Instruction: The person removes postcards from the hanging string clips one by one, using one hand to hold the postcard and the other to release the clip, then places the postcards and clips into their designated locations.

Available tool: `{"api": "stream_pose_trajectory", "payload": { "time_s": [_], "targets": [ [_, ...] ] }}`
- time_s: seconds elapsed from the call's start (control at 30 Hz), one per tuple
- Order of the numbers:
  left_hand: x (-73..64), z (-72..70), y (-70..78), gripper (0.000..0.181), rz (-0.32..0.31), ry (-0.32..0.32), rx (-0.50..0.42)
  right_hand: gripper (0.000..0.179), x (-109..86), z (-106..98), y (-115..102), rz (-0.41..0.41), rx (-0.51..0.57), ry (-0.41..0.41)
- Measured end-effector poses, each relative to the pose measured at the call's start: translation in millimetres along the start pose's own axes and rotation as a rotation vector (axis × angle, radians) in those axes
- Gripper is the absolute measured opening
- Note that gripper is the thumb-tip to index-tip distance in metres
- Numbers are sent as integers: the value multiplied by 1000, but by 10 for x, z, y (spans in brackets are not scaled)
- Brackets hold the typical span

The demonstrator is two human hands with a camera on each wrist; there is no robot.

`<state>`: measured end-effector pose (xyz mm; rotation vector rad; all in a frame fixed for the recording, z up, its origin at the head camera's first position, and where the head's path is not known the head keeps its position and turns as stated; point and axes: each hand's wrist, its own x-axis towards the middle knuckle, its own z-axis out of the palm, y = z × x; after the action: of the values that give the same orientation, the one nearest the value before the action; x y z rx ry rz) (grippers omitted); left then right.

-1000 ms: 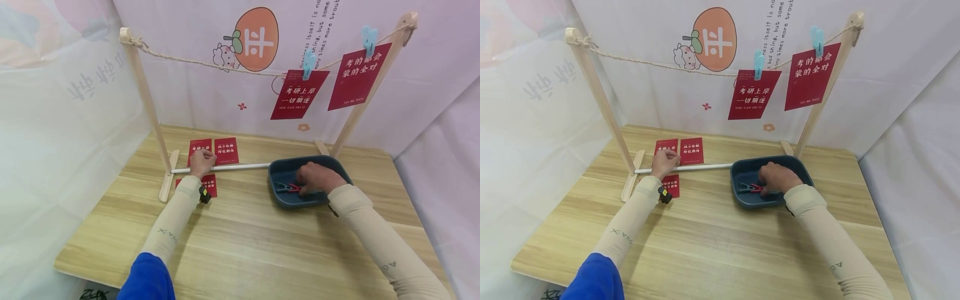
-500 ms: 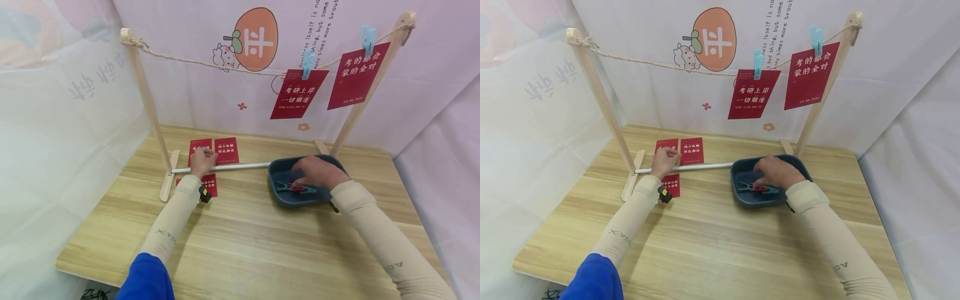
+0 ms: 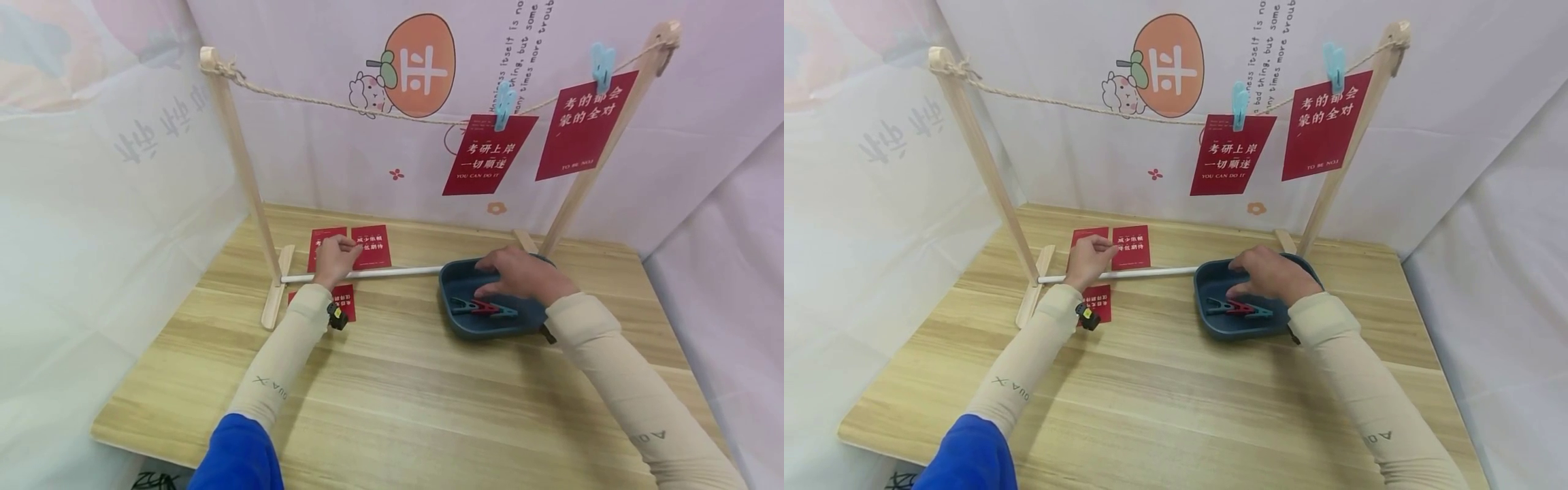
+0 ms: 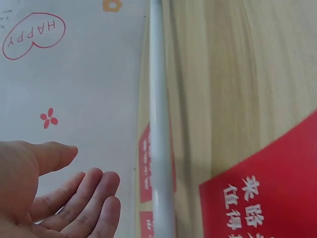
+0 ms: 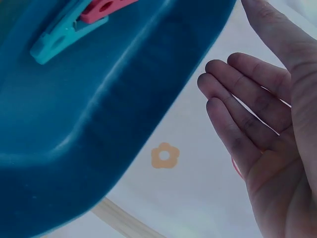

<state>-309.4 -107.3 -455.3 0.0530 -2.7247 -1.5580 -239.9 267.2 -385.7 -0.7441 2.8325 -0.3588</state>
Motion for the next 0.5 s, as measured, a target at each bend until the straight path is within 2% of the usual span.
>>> {"api": "stream_pose_trajectory", "payload": {
  "time_s": [0.17, 0.5],
  "targets": [
    [-15, 2, 65, 28, 42, -8, -22, 62, -10, -68, -17, 8, 17, 33],
    [-28, 26, 151, 33, 80, -35, -21, 58, -58, -177, -43, -10, 3, 92]
  ]
}}
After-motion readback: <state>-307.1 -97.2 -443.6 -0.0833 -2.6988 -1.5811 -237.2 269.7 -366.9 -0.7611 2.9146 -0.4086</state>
